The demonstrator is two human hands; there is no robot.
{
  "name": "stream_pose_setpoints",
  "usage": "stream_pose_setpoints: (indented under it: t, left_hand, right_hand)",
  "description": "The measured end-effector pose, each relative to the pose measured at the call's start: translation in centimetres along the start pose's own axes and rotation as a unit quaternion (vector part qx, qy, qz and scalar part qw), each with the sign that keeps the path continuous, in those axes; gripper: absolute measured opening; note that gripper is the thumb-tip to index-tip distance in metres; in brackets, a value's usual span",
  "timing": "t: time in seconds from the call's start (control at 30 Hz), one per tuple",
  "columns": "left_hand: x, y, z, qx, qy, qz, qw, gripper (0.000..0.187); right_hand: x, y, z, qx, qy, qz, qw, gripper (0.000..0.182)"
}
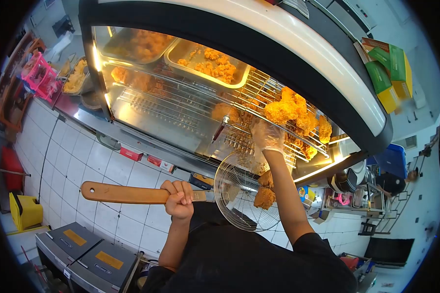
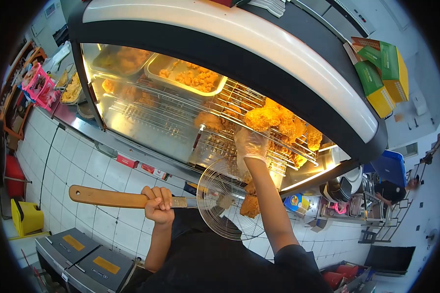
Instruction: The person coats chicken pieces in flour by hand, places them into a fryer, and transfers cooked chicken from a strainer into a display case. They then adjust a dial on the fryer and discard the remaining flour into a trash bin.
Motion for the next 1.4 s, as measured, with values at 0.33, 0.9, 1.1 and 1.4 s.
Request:
stream_pose_setpoints:
  t: [0.33, 0.9, 1.1, 1.4]
  left_hand:
    - [0.1, 0.2, 0.1, -0.031, -0.024, -0.001, 0.999, 0.019]
    - [0.3, 0.7, 0.0, 0.001, -0.027, 0.008, 1.000, 0.020]
    - [0.4, 0.8, 0.4, -0.007, -0.058, 0.012, 0.998, 0.021]
    - [0.6, 1.5, 0.9, -0.025, -0.064, 0.021, 0.997, 0.021]
  right_hand:
    - [1.0, -2.6, 0.2, -0.061, -0.133, 0.058, 0.988, 0.045]
    - [5.5, 2.1, -3.8, -0.091, -0.303, 0.097, 0.944, 0.036]
    - [5.3, 2.5, -3.6, -0.178, -0.283, 0.091, 0.938, 0.035]
    - [4.4, 0.4, -3.7, 0.037, -0.236, 0.043, 0.970, 0.034]
Point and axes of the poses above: each hand's wrist, its own y-axis away from the middle knuckle, its own z-axis out of the palm, x = y × z, the point moved 7 cm from there along -y, towards the middle knuckle, and after that the axes turned 9 degrees about y, right-handed, at the moved point
